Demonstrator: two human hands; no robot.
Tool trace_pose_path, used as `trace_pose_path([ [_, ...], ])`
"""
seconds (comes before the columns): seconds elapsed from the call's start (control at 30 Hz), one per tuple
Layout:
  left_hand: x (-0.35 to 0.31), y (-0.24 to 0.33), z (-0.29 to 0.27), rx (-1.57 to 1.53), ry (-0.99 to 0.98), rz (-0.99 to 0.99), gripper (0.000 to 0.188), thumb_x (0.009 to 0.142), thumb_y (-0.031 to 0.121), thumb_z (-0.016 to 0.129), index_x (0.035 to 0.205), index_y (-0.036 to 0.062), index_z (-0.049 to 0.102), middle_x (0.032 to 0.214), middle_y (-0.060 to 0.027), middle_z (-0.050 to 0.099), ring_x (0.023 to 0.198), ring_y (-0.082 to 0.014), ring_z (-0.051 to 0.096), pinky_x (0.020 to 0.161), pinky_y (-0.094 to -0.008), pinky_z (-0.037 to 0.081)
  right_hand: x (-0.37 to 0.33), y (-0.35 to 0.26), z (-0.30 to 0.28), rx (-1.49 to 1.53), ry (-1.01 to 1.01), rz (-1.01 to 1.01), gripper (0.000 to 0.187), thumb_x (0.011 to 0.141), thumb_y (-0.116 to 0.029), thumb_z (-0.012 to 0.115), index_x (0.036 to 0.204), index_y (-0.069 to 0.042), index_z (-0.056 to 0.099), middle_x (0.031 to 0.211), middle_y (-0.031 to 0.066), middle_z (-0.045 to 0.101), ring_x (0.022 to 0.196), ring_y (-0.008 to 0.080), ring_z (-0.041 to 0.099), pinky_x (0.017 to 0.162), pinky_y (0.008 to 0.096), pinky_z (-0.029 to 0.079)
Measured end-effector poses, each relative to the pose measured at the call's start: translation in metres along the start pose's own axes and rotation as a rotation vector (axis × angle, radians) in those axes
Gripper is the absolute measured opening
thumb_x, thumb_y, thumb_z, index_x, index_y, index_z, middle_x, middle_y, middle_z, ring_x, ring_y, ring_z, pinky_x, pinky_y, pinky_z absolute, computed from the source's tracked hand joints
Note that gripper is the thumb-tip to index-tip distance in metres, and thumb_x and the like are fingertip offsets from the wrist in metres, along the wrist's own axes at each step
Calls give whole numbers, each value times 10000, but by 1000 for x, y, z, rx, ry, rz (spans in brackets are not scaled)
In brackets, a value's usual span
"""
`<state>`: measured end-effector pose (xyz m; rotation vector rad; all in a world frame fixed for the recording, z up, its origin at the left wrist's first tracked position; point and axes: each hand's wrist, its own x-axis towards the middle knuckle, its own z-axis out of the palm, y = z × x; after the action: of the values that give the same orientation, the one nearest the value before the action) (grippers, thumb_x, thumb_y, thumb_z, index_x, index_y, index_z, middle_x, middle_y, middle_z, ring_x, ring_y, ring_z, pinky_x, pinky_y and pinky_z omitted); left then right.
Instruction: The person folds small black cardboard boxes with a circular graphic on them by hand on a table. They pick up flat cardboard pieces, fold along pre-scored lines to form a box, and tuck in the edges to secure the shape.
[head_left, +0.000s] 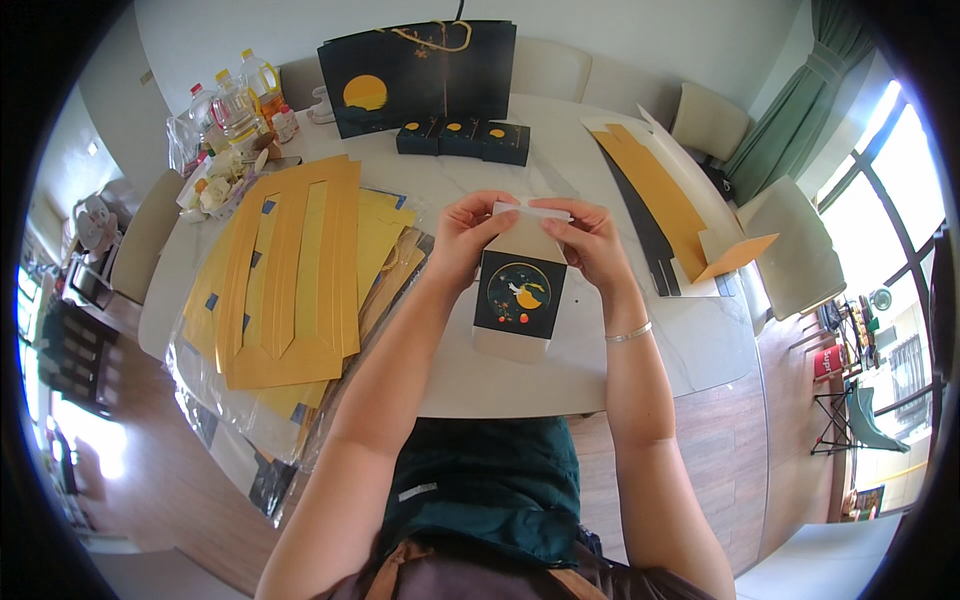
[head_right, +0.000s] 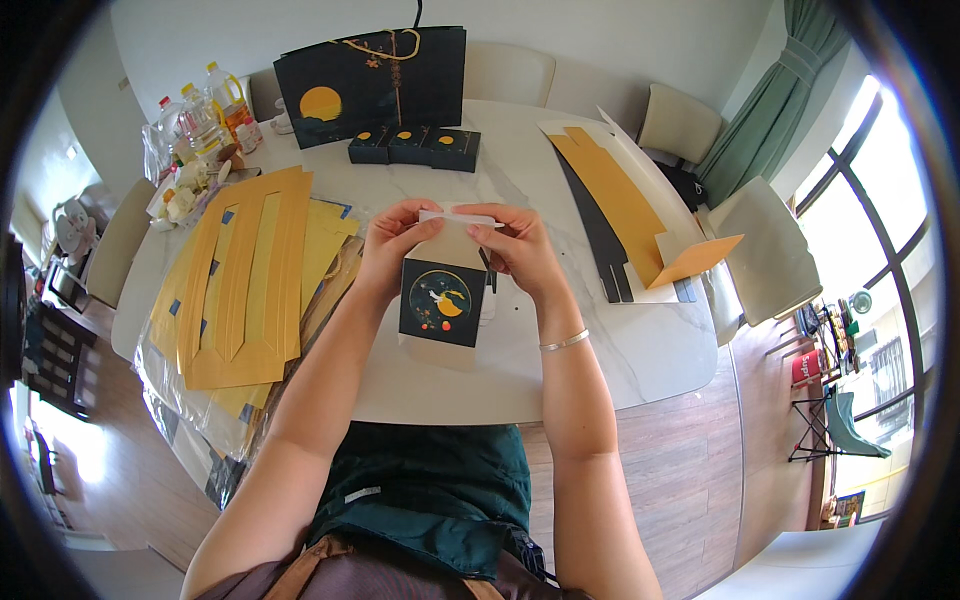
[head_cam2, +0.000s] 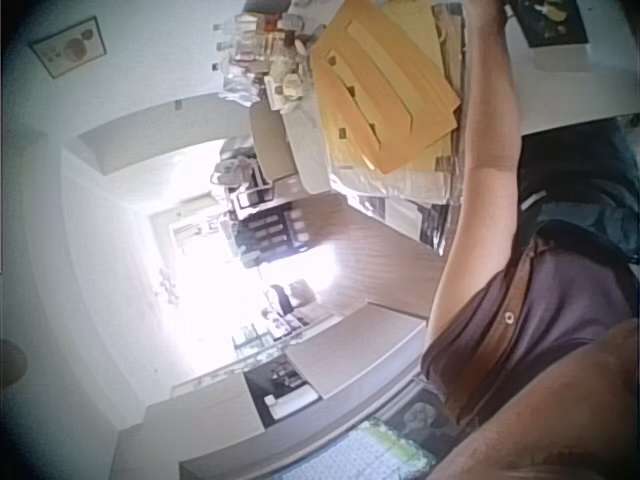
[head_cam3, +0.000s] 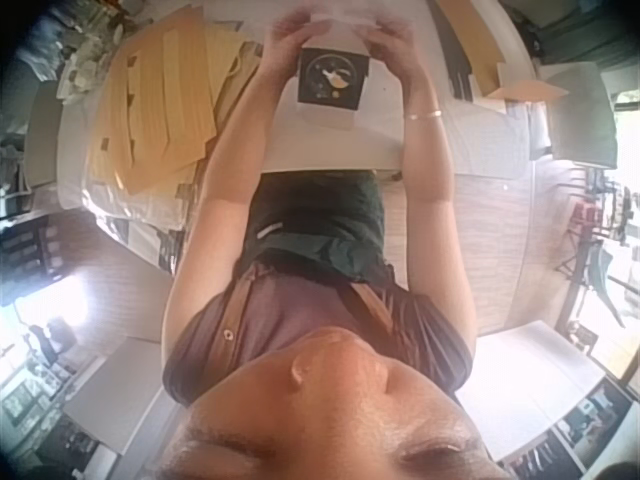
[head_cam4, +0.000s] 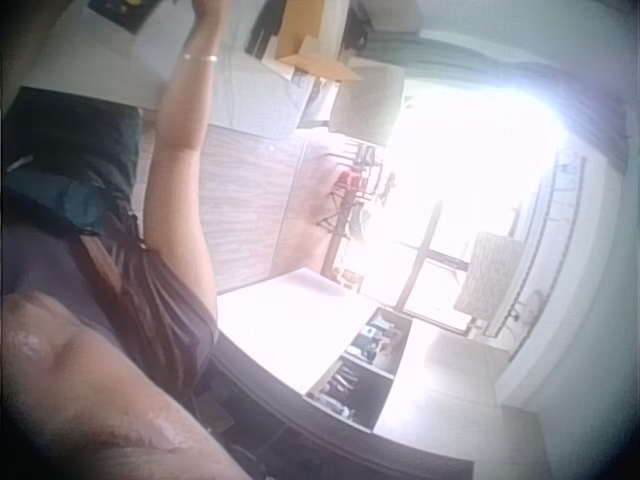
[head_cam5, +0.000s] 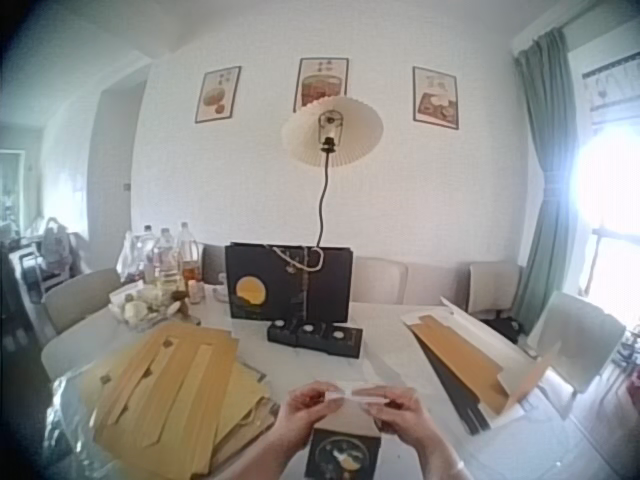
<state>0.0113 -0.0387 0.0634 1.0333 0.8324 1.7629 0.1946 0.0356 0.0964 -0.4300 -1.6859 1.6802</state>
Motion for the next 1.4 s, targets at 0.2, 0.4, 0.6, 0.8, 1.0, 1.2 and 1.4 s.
trace_pose_path([
  [0.2, 2, -9, -6, 28, -6, 15, 96, 856, 46, 665, 950, 34, 681, 811, -36, 662, 692, -69, 604, 575, -194, 460, 8, 21, -14, -69, -62, -109, 158, 889, -41, 635, 1009, -57, 736, 660, -25, 565, 477, 27, 401, 415, 194, 275],
  [0.4, 2, 3, 2, -91, 104, -23, 294, 893, 121, 651, 1171, 51, 588, 925, -59, 666, 794, -90, 620, 679, -215, 487, 4, 8, 3, -125, 101, -83, 252, 919, -33, 603, 1166, -67, 642, 833, 23, 611, 523, 43, 478, 412, 191, 329],
  [0.6, -2, 8, 0, 385, 75, 289, 712, 858, 379, 717, 1403, 72, 379, 1177, -105, 589, 1044, -197, 580, 862, -317, 473, 8, 1, 7, -219, 550, -415, 518, 916, 20, 585, 1389, -105, 417, 875, 41, 569, 600, 51, 551, 403, 191, 444],
  [0.8, -9, 9, 25, 1013, 89, 619, 1006, 555, 286, 919, 1388, 102, 384, 1109, -148, 540, 987, -322, 585, 815, -388, 513, 8, 9, 14, -215, 537, -488, 417, 920, -41, 612, 1320, -51, 494, 799, 5, 477, 607, 39, 533, 428, 191, 461],
  [1.0, -11, 10, 29, 992, 153, 571, 972, 551, 215, 904, 1358, 106, 374, 1123, -141, 506, 987, -326, 571, 791, -401, 517, 6, 12, 11, -78, 335, -325, 356, 920, -163, 669, 1221, 2, 576, 872, 7, 601, 643, 33, 537, 539, 191, 455],
  [1.2, -9, 5, 28, 1028, 164, 680, 813, 550, 203, 900, 1209, 101, 434, 1112, -140, 503, 966, -318, 565, 757, -400, 511, 11, 22, 15, 60, 248, -215, 300, 940, -195, 649, 1145, 23, 623, 966, 20, 661, 850, 70, 589, 741, 231, 476],
  [1.4, -9, 1, 26, 1084, 166, 689, 799, 534, 204, 901, 1182, 97, 446, 1081, -122, 520, 943, -315, 569, 733, -398, 510, 12, 32, 12, 168, 188, -90, 269, 960, -114, 585, 1181, 38, 604, 1034, 32, 662, 954, 91, 588, 838, 238, 465],
])
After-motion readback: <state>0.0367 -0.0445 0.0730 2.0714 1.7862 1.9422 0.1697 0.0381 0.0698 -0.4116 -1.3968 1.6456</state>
